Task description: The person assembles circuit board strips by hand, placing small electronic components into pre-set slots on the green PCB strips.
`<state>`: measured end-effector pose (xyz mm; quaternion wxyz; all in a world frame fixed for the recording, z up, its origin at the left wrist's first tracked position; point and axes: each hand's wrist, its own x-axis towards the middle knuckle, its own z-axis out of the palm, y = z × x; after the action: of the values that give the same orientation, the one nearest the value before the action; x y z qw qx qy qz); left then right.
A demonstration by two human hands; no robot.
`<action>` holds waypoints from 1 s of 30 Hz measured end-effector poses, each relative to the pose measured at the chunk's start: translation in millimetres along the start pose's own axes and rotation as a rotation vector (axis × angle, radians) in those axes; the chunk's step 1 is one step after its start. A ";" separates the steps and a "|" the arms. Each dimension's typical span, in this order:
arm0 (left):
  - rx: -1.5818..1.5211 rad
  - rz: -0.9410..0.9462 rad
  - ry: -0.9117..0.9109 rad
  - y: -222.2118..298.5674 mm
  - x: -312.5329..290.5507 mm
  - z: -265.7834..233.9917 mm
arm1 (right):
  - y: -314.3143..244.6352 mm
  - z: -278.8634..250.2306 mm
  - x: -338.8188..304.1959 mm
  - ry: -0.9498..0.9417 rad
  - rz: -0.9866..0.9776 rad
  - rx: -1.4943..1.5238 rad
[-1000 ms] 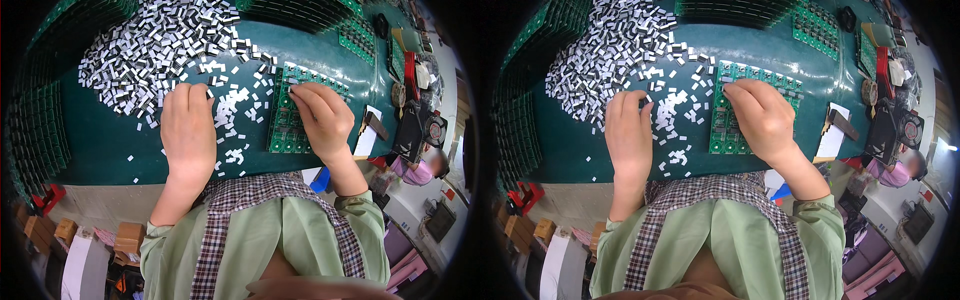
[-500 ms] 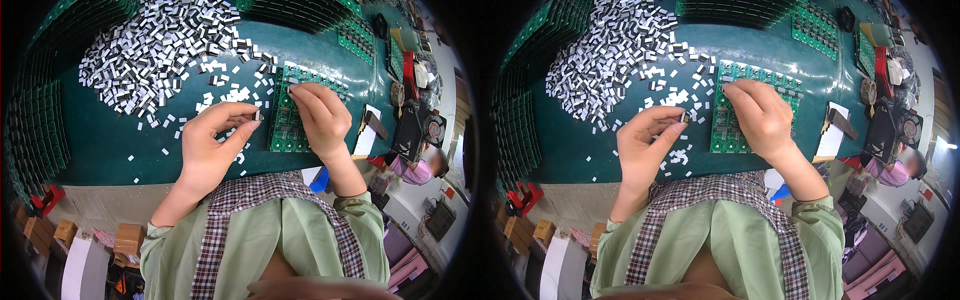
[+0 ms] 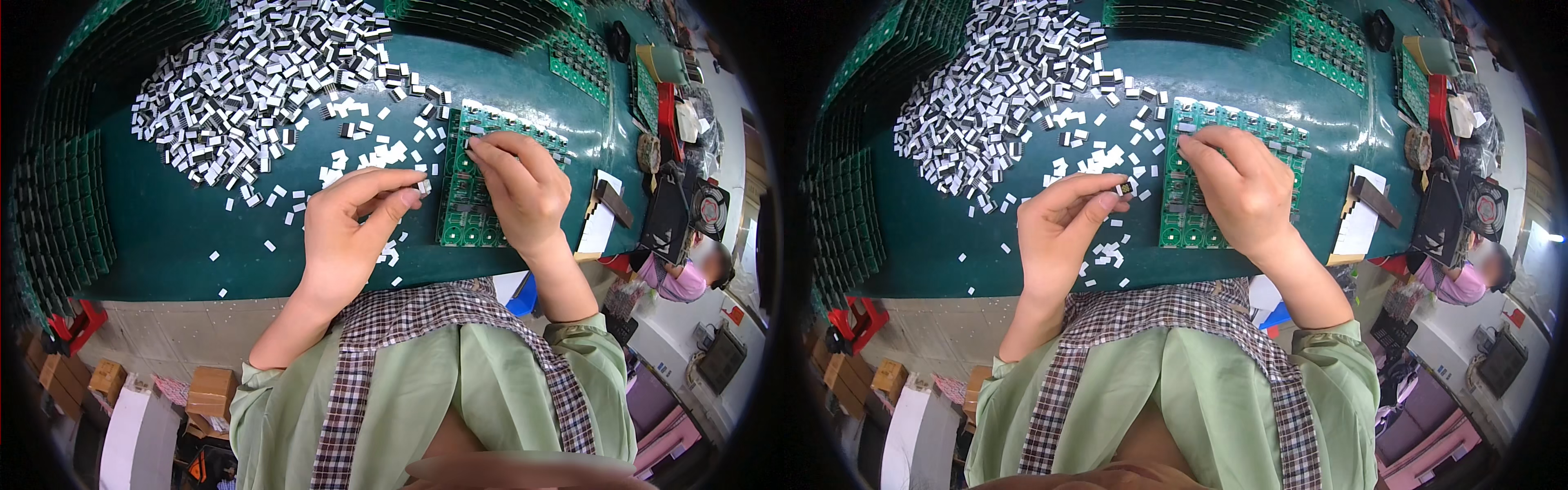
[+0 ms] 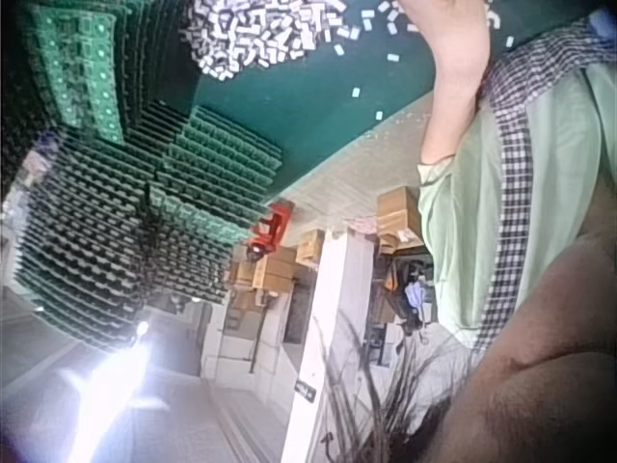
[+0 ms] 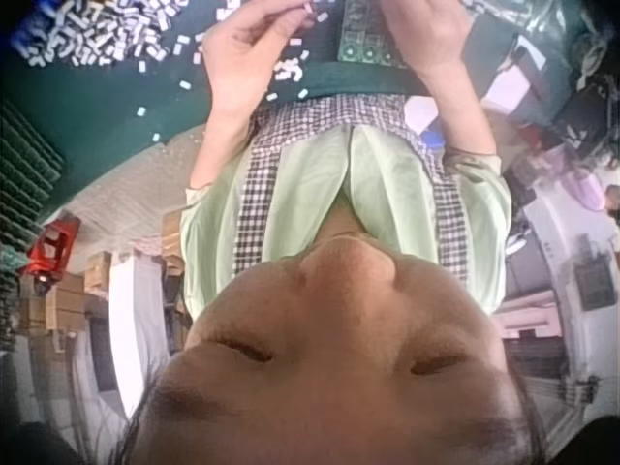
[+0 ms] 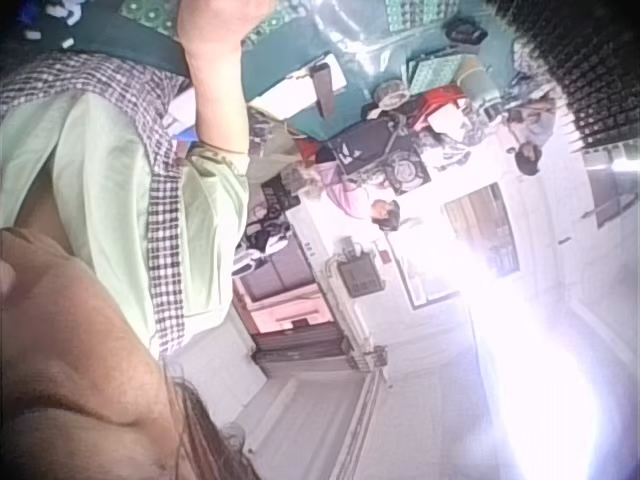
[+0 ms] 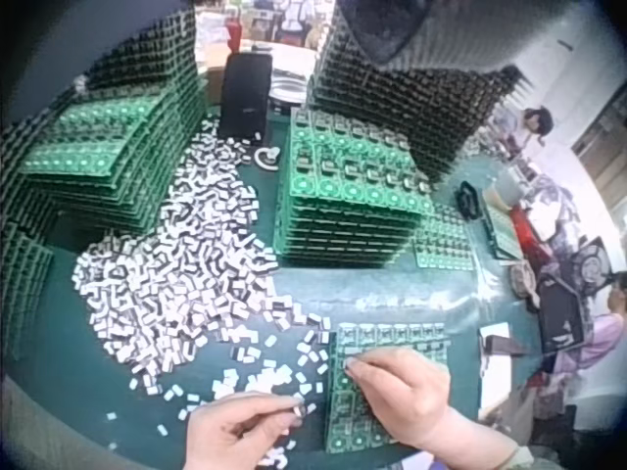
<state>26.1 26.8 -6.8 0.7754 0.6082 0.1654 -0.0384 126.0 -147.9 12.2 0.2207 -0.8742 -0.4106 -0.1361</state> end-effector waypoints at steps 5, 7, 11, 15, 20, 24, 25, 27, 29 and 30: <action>-0.139 0.015 -0.004 1.6 -1.0 5.2 | -3.9 -8.0 -1.0 -0.054 0.002 -0.031; -0.142 0.021 -0.024 1.0 -2.9 6.1 | -18.4 -20.3 4.0 -0.084 0.060 0.086; -0.081 0.088 -0.021 -4.3 -7.4 13.7 | -32.5 -25.6 0.7 -0.184 0.268 0.534; 0.402 0.540 0.002 -2.6 -3.3 18.5 | -25.4 -26.3 -7.8 -0.285 0.416 0.741; 0.362 0.544 0.047 0.3 -4.8 23.7 | -21.1 -28.9 -11.0 -0.312 0.438 0.822; 0.336 0.556 -0.027 -2.8 -2.8 20.2 | -17.4 -25.1 -18.7 -0.258 0.373 0.893; 0.327 0.527 -0.047 -2.2 -3.4 20.3 | -16.3 -24.8 -19.6 -0.249 0.354 0.902; 0.314 0.520 -0.108 -1.0 -0.6 17.0 | -12.3 -26.4 -15.9 -0.265 0.271 0.872; 0.302 0.512 -0.168 0.0 -1.1 17.6 | -6.8 -27.6 -14.7 -0.281 0.188 0.841; 0.283 0.487 -0.158 0.8 -4.0 21.2 | -3.7 -28.3 -14.9 -0.323 0.226 0.914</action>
<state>27.0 6.2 -0.5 0.6796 0.7273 -0.0537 0.0789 112.2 -169.8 31.5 0.5283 -0.7369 -0.3598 0.2199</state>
